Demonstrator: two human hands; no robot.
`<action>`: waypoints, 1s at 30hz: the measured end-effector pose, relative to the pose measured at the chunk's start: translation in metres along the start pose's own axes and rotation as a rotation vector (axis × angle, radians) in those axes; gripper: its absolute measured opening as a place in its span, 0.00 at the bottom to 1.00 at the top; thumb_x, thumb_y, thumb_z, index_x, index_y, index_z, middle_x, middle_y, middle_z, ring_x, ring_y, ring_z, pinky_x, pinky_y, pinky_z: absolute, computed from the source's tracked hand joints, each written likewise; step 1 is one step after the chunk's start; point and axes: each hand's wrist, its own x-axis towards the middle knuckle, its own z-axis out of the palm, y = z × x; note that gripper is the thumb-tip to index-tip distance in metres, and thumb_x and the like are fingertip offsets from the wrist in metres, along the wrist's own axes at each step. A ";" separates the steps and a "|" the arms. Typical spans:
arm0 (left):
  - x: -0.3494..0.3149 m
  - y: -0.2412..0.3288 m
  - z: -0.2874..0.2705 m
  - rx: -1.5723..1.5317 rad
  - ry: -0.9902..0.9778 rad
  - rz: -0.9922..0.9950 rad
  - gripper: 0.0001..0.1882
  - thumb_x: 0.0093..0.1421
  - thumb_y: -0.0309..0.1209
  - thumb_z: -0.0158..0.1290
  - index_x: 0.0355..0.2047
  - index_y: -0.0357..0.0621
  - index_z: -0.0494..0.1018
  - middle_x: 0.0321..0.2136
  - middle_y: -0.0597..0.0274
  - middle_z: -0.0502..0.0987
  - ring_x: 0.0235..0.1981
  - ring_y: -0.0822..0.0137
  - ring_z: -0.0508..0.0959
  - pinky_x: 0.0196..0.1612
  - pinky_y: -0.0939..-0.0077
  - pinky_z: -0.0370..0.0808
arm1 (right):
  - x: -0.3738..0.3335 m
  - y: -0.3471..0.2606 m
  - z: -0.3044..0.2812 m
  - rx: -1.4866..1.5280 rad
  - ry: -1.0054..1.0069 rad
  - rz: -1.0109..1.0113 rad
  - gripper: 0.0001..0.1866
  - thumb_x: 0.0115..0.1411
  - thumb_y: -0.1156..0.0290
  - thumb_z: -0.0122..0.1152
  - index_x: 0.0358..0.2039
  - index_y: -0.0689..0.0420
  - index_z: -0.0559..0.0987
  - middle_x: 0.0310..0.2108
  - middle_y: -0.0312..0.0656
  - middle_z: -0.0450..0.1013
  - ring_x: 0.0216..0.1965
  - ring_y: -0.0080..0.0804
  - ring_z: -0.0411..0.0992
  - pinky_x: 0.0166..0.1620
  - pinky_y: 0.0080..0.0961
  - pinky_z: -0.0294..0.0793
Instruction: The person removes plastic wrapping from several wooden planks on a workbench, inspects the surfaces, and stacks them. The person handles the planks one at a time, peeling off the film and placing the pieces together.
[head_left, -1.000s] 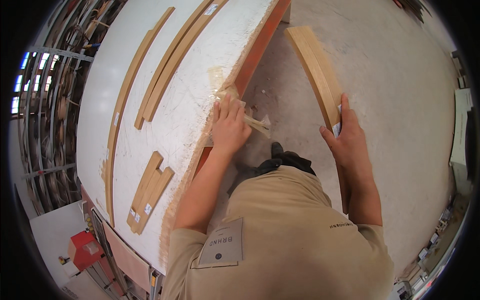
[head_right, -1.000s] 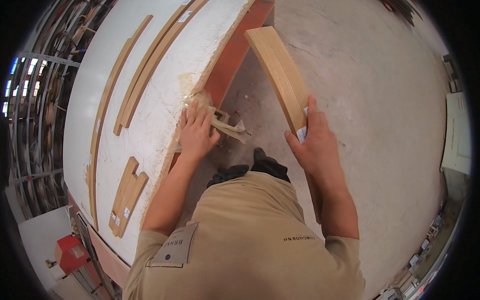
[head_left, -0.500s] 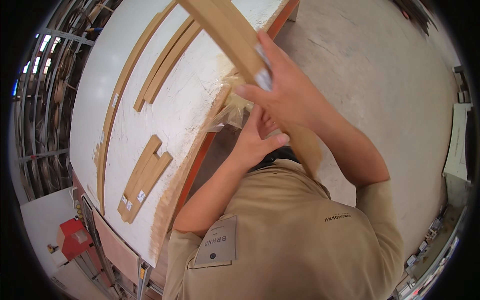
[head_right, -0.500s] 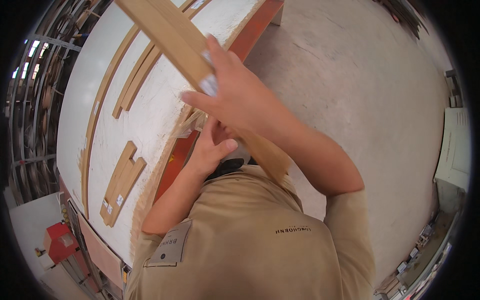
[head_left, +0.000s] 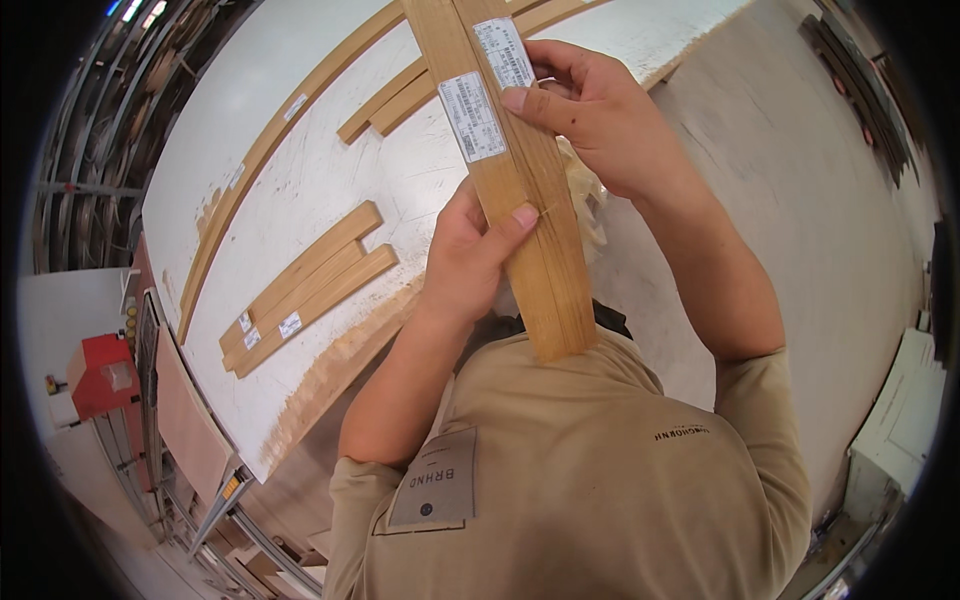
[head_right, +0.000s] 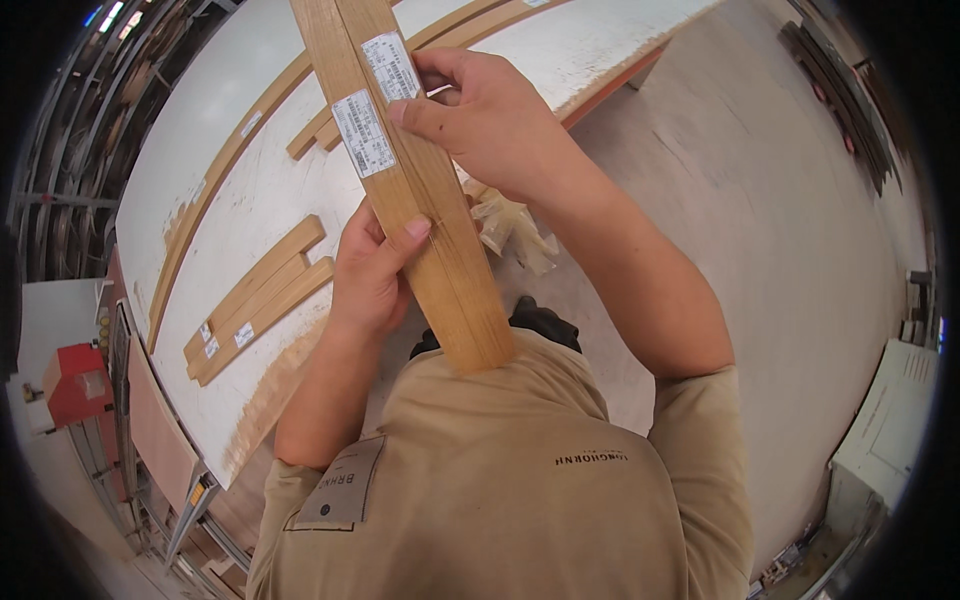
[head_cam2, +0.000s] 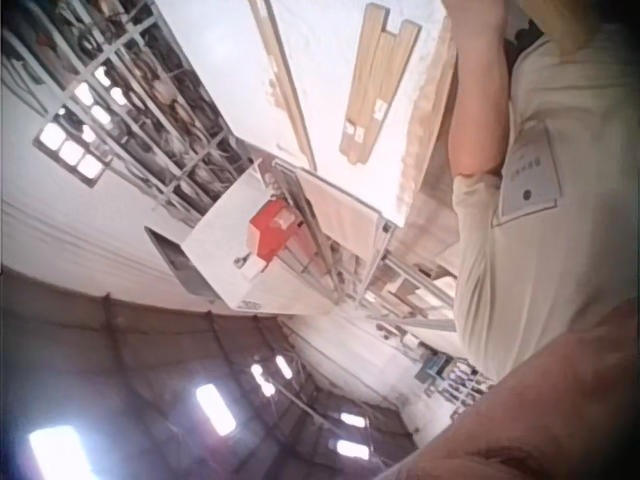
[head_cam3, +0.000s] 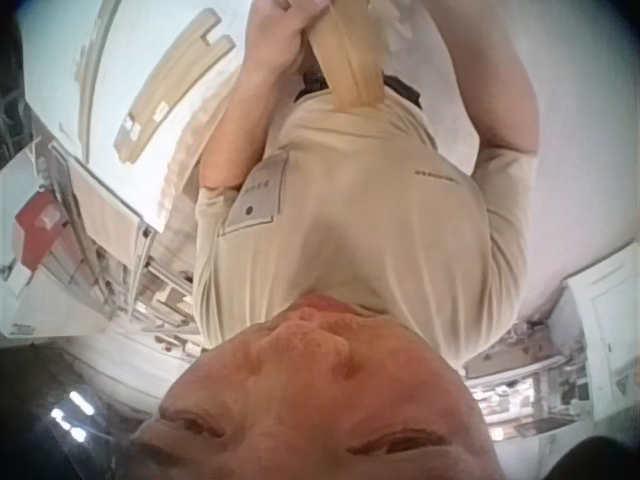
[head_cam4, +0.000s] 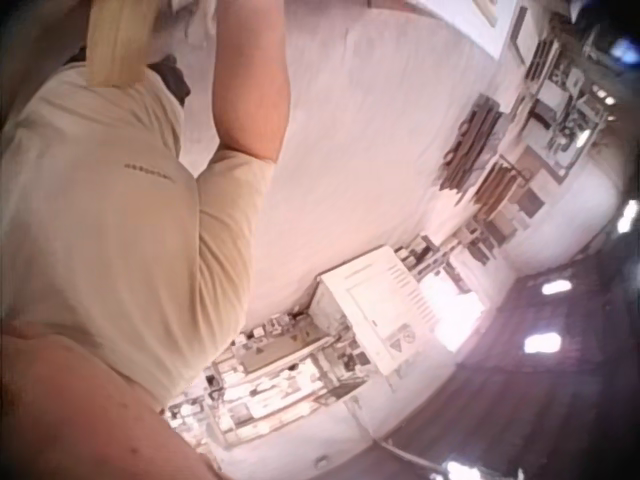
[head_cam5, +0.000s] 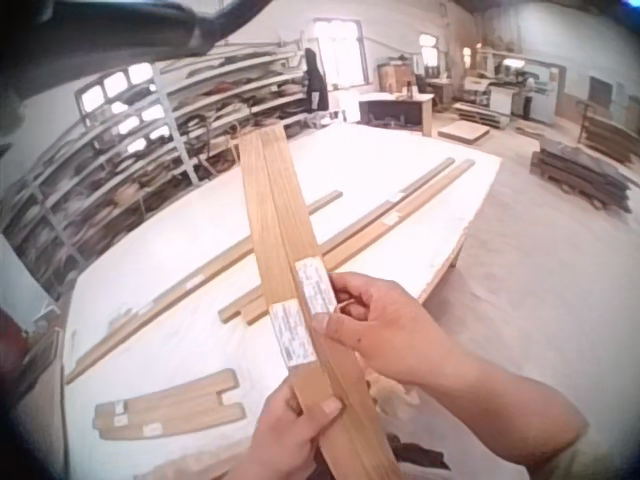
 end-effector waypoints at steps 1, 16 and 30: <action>-0.002 0.004 -0.004 0.009 0.004 0.010 0.31 0.69 0.35 0.56 0.66 0.32 0.60 0.56 0.38 0.75 0.55 0.45 0.80 0.58 0.49 0.79 | 0.003 0.000 0.006 0.005 0.003 0.000 0.26 0.67 0.71 0.64 0.61 0.71 0.72 0.51 0.47 0.78 0.48 0.27 0.78 0.52 0.25 0.78; -0.014 0.040 -0.019 0.231 0.079 0.015 0.34 0.66 0.52 0.60 0.57 0.33 0.71 0.45 0.58 0.79 0.45 0.71 0.78 0.49 0.72 0.76 | 0.009 0.003 0.047 0.542 -0.278 -0.053 0.33 0.73 0.52 0.53 0.68 0.62 0.64 0.61 0.53 0.70 0.58 0.40 0.73 0.56 0.38 0.78; -0.030 0.059 -0.026 0.107 0.002 0.003 0.29 0.68 0.32 0.59 0.64 0.29 0.66 0.49 0.57 0.80 0.49 0.71 0.79 0.54 0.74 0.76 | 0.024 0.000 0.044 0.662 -0.219 -0.068 0.42 0.72 0.40 0.40 0.72 0.62 0.58 0.57 0.50 0.70 0.49 0.39 0.76 0.51 0.43 0.78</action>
